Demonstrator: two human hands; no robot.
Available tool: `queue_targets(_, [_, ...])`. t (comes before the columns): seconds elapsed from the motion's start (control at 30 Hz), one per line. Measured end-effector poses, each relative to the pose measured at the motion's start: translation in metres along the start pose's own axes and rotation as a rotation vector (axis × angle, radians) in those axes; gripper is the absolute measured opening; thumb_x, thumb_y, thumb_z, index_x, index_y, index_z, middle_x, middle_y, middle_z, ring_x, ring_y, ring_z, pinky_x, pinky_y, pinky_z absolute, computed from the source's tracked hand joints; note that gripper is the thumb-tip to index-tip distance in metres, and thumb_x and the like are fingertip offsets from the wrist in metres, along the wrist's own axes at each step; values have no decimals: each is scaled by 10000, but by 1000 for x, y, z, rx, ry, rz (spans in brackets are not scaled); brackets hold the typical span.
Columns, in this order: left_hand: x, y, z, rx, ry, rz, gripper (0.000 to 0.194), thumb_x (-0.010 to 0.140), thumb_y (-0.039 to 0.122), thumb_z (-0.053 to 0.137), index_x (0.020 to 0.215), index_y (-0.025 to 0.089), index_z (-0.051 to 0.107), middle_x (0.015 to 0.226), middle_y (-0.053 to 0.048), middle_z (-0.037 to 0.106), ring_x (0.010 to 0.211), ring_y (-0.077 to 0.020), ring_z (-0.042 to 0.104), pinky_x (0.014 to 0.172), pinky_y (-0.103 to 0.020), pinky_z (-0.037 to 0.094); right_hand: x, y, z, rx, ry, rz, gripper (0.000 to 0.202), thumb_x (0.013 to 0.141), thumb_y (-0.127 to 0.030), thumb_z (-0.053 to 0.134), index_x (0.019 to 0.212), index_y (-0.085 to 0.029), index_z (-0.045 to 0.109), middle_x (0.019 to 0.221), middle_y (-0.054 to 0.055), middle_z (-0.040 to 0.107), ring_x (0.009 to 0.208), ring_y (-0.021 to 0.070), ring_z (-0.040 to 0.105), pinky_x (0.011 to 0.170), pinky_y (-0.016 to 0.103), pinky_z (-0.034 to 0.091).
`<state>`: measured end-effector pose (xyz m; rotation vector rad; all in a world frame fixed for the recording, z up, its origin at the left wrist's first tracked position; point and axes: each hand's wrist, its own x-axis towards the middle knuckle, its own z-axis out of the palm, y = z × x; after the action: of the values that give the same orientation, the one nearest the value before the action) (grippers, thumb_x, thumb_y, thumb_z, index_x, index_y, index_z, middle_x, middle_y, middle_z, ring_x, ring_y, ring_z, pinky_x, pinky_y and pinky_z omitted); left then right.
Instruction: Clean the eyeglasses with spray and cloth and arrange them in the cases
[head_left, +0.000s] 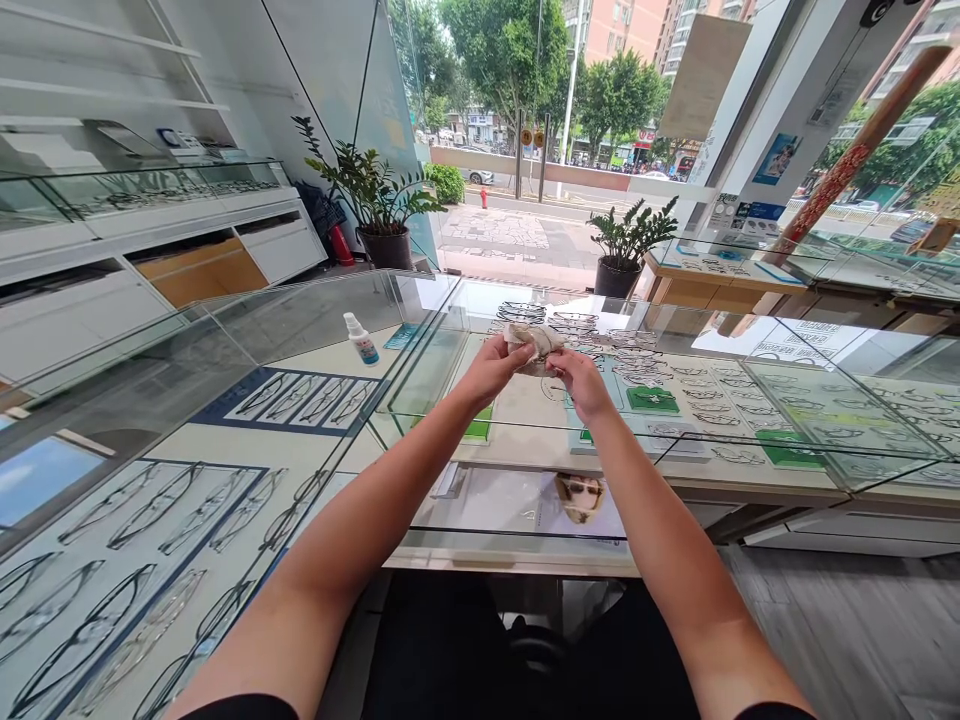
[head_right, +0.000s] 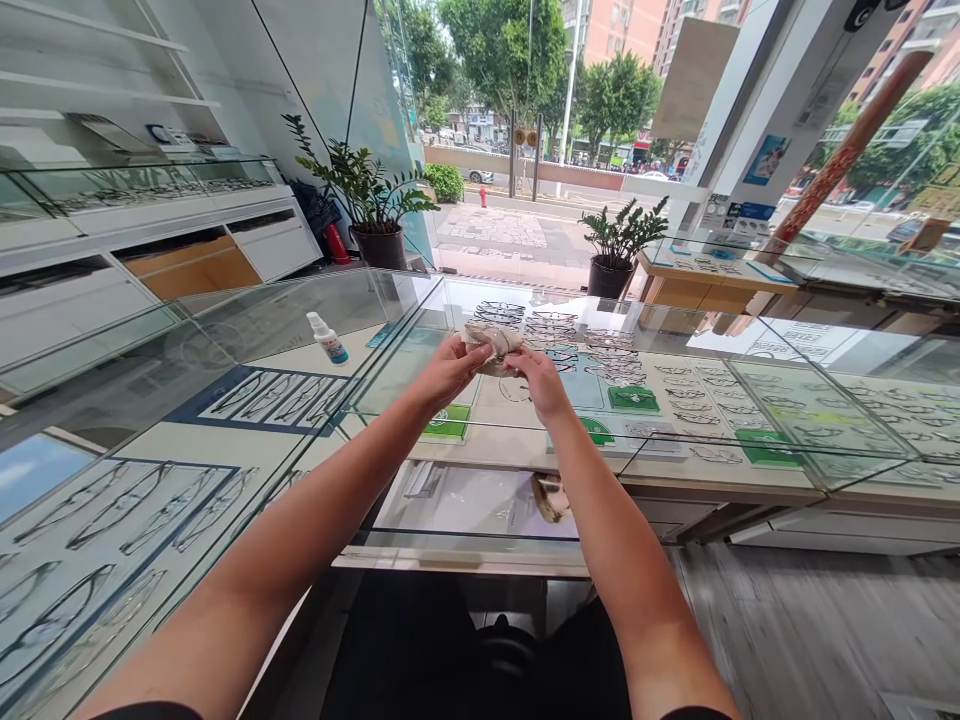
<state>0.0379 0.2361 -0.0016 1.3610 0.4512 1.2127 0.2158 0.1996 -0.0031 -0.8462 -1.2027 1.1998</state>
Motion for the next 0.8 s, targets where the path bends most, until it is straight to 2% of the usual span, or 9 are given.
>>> queue_targets(0.1, [-2, 3, 2, -2, 20, -2, 552, 710, 486, 1060, 1053, 156, 781, 994, -92, 837, 911, -243, 783, 883, -385, 632, 0, 3, 4, 28, -26, 14, 223, 722, -472, 801, 711, -257, 741, 799, 7, 681, 811, 189, 540, 811, 354, 434])
queue_targets(0.2, [-4, 5, 4, -2, 66, -12, 608, 677, 462, 1076, 1101, 164, 758, 975, -72, 829, 787, -194, 747, 752, -324, 610, -1, 7, 8, 47, -58, 35, 256, 713, -498, 832, 814, -265, 793, 830, 6, 709, 844, 197, 575, 818, 355, 438])
queue_targets(0.43, [-5, 6, 12, 45, 182, 1, 632, 690, 672, 1023, 899, 170, 702, 773, -31, 742, 602, -132, 617, 565, -268, 479, -4, 8, 16, -27, -115, 11, 310, 690, -543, 889, 765, -267, 768, 809, 8, 722, 897, 216, 597, 880, 379, 490])
queue_targets(0.57, [-2, 0, 9, 79, 251, 40, 674, 770, 813, 905, 732, 197, 634, 603, 8, 614, 512, -114, 512, 500, -272, 381, -8, 8, 23, -2, -148, 14, 355, 674, -571, 917, 765, -262, 768, 795, 10, 700, 881, 218, 598, 934, 399, 512])
queue_targets(0.67, [2, -5, 1, 78, 263, 19, 681, 797, 845, 857, 722, 199, 656, 620, -8, 632, 573, -143, 574, 552, -290, 444, -8, 9, 24, 17, -98, 20, 330, 693, -551, 905, 793, -260, 787, 837, 13, 703, 911, 217, 610, 959, 394, 507])
queue_targets(0.8, [6, -9, -4, 28, 261, 30, 661, 773, 823, 881, 813, 186, 712, 775, -53, 742, 878, -241, 741, 753, -334, 575, -3, 9, 15, 58, 10, -31, 307, 710, -536, 890, 753, -257, 769, 949, 29, 695, 961, 210, 613, 940, 365, 515])
